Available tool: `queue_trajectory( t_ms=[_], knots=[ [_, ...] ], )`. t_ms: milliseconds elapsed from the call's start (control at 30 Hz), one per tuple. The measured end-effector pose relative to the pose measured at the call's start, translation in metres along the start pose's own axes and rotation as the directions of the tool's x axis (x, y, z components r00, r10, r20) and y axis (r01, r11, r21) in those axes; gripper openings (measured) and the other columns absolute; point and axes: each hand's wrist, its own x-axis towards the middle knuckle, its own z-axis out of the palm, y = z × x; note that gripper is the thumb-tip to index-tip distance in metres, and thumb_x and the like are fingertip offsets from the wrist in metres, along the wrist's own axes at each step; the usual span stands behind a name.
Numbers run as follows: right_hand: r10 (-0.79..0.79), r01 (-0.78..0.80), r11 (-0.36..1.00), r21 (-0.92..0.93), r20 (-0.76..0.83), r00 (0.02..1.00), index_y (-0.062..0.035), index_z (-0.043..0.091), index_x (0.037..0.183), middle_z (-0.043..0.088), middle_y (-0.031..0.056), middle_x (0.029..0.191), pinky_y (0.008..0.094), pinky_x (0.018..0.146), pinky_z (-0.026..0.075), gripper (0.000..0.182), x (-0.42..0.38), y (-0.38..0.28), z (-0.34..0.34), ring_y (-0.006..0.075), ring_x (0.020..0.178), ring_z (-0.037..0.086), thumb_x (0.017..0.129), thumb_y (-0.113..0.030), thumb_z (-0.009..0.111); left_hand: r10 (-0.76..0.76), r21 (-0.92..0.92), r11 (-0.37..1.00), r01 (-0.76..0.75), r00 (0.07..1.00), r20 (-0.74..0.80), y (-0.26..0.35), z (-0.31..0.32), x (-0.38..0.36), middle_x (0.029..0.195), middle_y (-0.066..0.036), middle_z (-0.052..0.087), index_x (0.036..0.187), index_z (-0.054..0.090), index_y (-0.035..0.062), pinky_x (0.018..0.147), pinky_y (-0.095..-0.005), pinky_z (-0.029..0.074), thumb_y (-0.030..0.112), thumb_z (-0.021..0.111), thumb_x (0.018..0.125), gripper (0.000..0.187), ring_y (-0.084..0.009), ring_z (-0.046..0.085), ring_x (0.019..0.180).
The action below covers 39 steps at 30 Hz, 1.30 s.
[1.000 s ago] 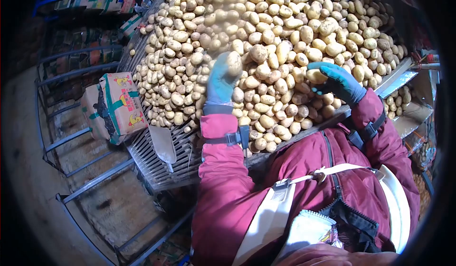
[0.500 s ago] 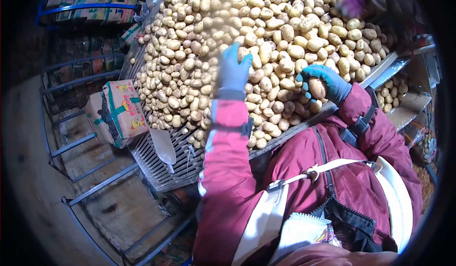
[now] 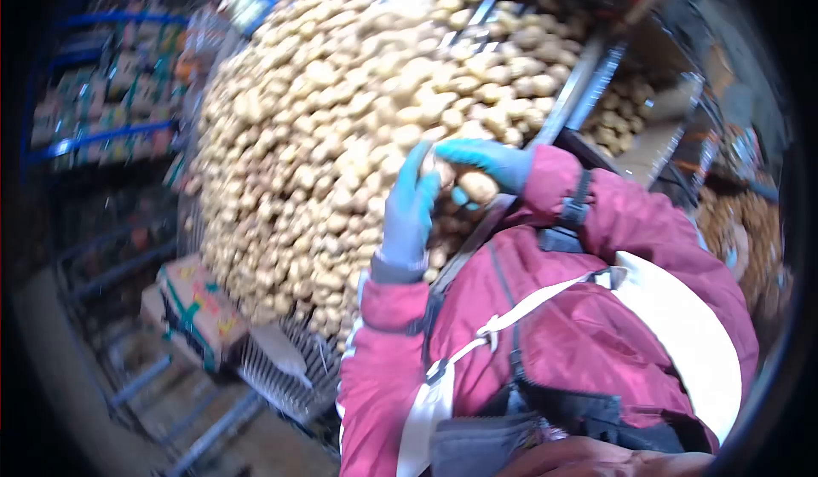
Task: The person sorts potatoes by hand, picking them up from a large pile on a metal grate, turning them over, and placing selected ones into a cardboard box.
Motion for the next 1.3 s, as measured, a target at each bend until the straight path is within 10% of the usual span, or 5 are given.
queue_trajectory(
  t_ms=[100, 167, 567, 833, 1300],
  knots=[
    [-0.228, 0.271, 0.821, -0.503, 0.146, 0.963, -0.0020, 0.062, 0.122, 0.066, 0.0066, 0.098, 0.0364, 0.076, 0.056, 0.030, -0.012, 0.020, -0.039, 0.0181, 0.082, 0.065, 0.101, -0.024, 0.066, -0.148, 0.144, 0.981, 0.132, 0.984, 0.104, 0.035, 0.013, -0.008, 0.138, -0.011, 0.058, 0.152, 0.044, 0.0000, 0.091, -0.0280, 0.053, 0.022, 0.059, 0.104, 0.055, -0.0111, 0.061, 0.103],
    [0.094, -0.102, 0.915, 0.391, 0.039, 0.995, 0.0006, 0.061, 0.122, 0.064, 0.0113, 0.092, 0.0373, 0.074, 0.056, 0.036, -0.042, 0.006, -0.026, 0.0209, 0.081, 0.065, 0.094, -0.021, 0.071, 0.080, 0.399, 0.912, -0.089, 0.996, 0.039, -0.001, -0.011, 0.003, 0.144, -0.014, 0.056, 0.149, 0.049, -0.0009, 0.109, -0.0358, 0.045, 0.018, 0.059, 0.104, 0.050, -0.0226, 0.057, 0.125],
    [-0.013, 0.188, 0.964, 0.187, -0.676, 0.737, -0.0105, 0.065, 0.127, 0.069, 0.0100, 0.089, 0.0318, 0.045, 0.055, 0.047, -0.216, 0.008, -0.158, 0.0183, 0.059, 0.066, 0.102, -0.049, 0.056, 0.181, 0.924, 0.374, 0.078, 0.971, -0.156, -0.102, -0.085, 0.064, 0.149, -0.024, 0.050, 0.147, 0.052, 0.0034, 0.117, -0.0522, 0.034, 0.031, 0.057, 0.102, 0.052, -0.0420, 0.041, 0.140],
    [-0.363, 0.223, 0.899, -0.377, -0.926, -0.105, -0.0142, 0.067, 0.125, 0.071, 0.0106, 0.096, 0.0412, 0.047, 0.051, 0.049, -0.419, 0.037, -0.317, 0.0244, 0.062, 0.064, 0.093, -0.050, 0.072, 0.178, 0.921, 0.377, 0.093, 0.969, -0.171, -0.103, -0.085, 0.064, 0.149, -0.022, 0.051, 0.147, 0.053, 0.0045, 0.118, -0.0519, 0.032, 0.031, 0.056, 0.102, 0.052, -0.0400, 0.041, 0.140],
    [-0.306, 0.366, 0.924, -0.112, -0.791, 0.530, -0.0098, 0.065, 0.133, 0.072, 0.0081, 0.117, 0.0361, 0.065, 0.060, 0.050, -0.303, -0.006, -0.277, 0.0184, 0.079, 0.071, 0.102, -0.048, 0.060, 0.347, 0.946, 0.322, -0.046, 0.935, -0.073, -0.141, -0.110, 0.076, 0.132, -0.022, 0.064, 0.137, 0.060, 0.0026, 0.110, -0.0516, 0.040, 0.030, 0.068, 0.091, 0.055, -0.0411, 0.056, 0.123]
  ],
)
